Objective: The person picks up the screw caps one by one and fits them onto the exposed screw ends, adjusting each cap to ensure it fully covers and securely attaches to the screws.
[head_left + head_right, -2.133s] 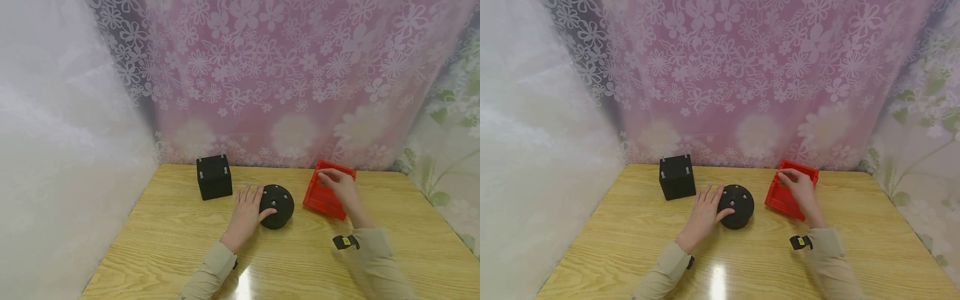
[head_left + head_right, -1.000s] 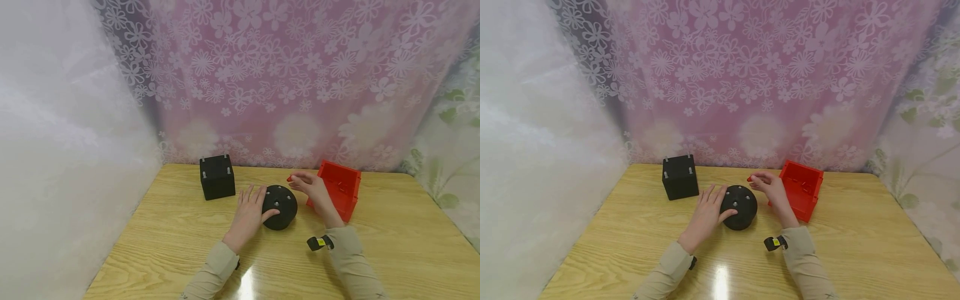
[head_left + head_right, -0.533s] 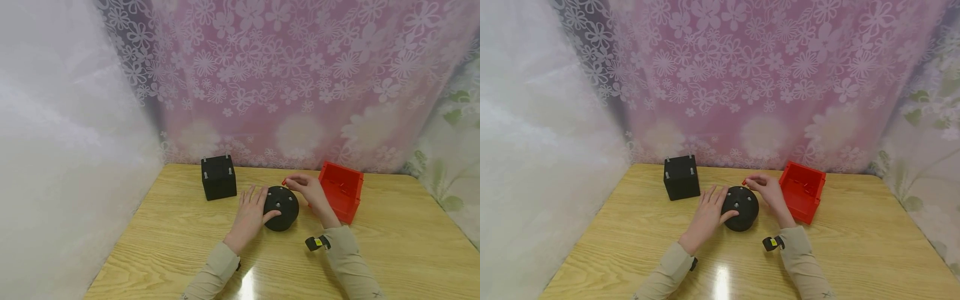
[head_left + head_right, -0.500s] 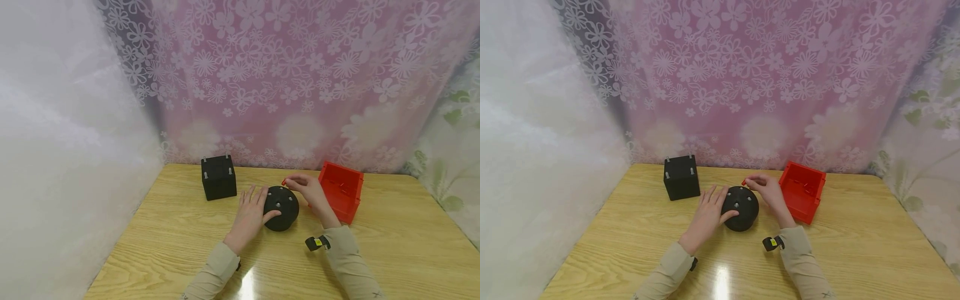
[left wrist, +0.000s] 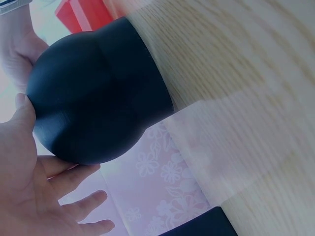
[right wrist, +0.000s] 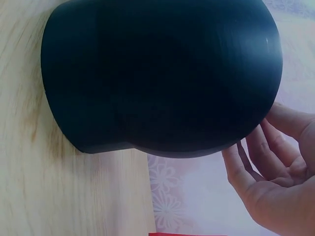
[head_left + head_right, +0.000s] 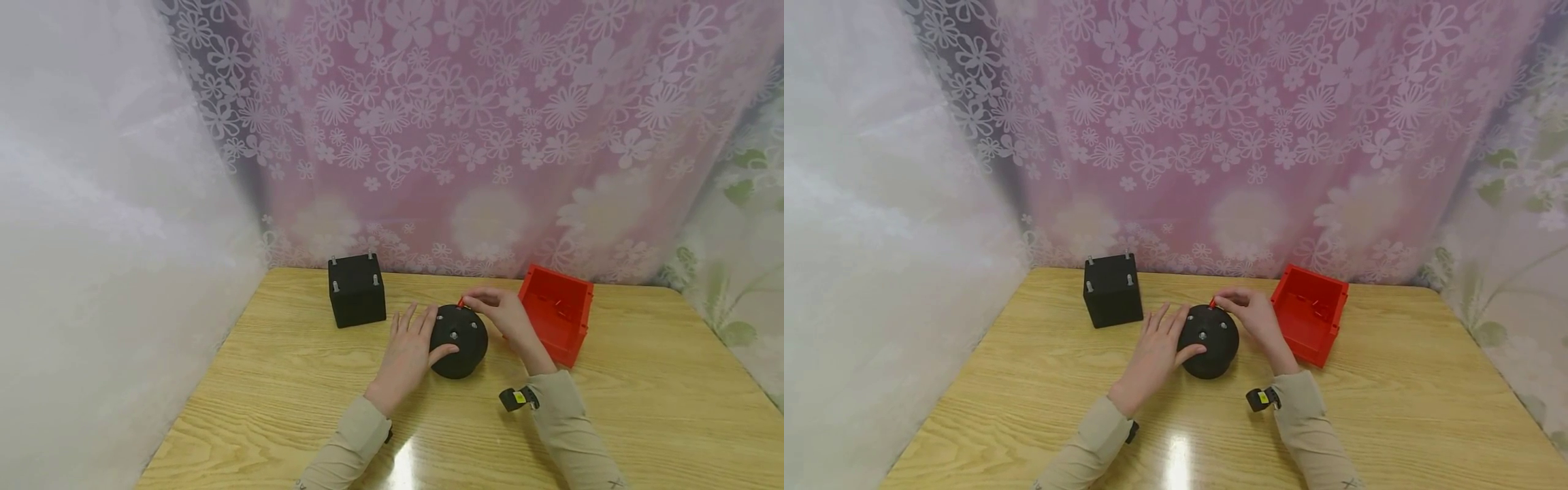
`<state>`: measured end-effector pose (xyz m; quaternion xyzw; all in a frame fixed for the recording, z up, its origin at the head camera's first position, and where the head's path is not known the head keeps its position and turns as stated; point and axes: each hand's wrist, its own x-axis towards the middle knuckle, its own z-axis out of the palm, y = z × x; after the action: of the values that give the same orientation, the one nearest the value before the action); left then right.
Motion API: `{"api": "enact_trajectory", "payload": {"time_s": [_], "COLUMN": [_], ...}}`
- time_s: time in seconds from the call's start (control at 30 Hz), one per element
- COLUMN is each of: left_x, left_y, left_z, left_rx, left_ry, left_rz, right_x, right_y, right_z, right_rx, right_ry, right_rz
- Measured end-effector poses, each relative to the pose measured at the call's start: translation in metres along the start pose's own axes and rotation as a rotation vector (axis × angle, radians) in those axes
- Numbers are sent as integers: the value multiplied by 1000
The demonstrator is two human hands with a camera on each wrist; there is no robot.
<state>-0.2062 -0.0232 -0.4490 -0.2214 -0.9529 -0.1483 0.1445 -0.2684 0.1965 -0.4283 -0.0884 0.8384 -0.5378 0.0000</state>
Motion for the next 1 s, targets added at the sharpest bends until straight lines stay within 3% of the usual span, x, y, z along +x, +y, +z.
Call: {"api": "enact_trajectory", "payload": {"time_s": [0.4,0.77,1.0], "left_x": [0,0,-1], "left_y": [-1,-1,-1], "left_z": [3,3,2], "left_rx": [-3,-28,-16], "left_ry": [19,14,22], "left_rz": [6,1,12], "right_x": [-4,-2,-4], "right_y": [-4,-6,-8], "right_z": [-4,-1,-2], "right_rx": [-7,-74,-99], "right_ry": [-30,-37,-30], "right_rz": [3,-123,-127]}}
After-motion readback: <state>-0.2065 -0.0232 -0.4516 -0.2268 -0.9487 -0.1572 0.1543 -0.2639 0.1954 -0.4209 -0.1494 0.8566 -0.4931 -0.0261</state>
